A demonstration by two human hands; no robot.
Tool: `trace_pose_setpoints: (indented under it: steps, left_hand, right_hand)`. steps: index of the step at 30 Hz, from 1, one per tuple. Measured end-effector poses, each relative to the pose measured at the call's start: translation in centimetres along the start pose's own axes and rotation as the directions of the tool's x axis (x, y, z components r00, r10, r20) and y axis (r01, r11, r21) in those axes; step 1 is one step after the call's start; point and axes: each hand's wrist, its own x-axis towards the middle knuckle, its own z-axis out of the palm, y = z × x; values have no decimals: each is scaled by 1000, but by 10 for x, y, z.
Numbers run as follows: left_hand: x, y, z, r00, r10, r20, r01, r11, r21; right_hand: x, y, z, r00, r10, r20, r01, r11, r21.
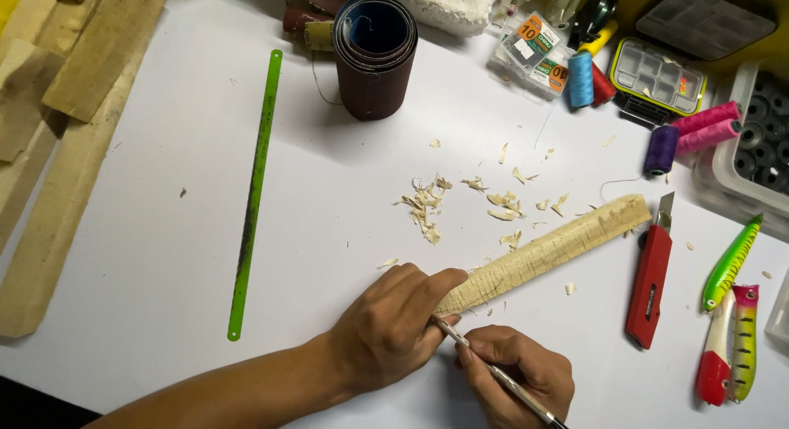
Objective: The person carves a rectangular piece of wood using a utility knife, removing thin shavings from the surface. They then use a pencil to draw lines on the wood and continue carving along the marked lines.
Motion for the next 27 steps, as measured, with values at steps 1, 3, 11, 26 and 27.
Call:
trace_pose_setpoints:
  steps: [1,3,11,26,27]
  left_hand:
    - [0,0,0,1000,0,0,0,1000,-2]
    - [0,-1,0,1000,2,7,-2,1000,12]
    - [1,0,0,1000,1,-6,-1,1000,5]
    - [-1,-1,1,1000,1,-1,-1,1000,6]
    - [-1,0,1,1000,-7,12,7,1000,-5]
  right_hand:
    - [1,-1,0,1000,1,-1,-1,1000,-1]
    - [3,-2,0,1000,-19,18,19,1000,-18]
    - [2,-2,0,1000,6,-3,-6,1000,-4]
    - [8,-2,-5,999,-22,42,21,1000,10]
    - [8,-2,-7,994,-22,111,18,999,31]
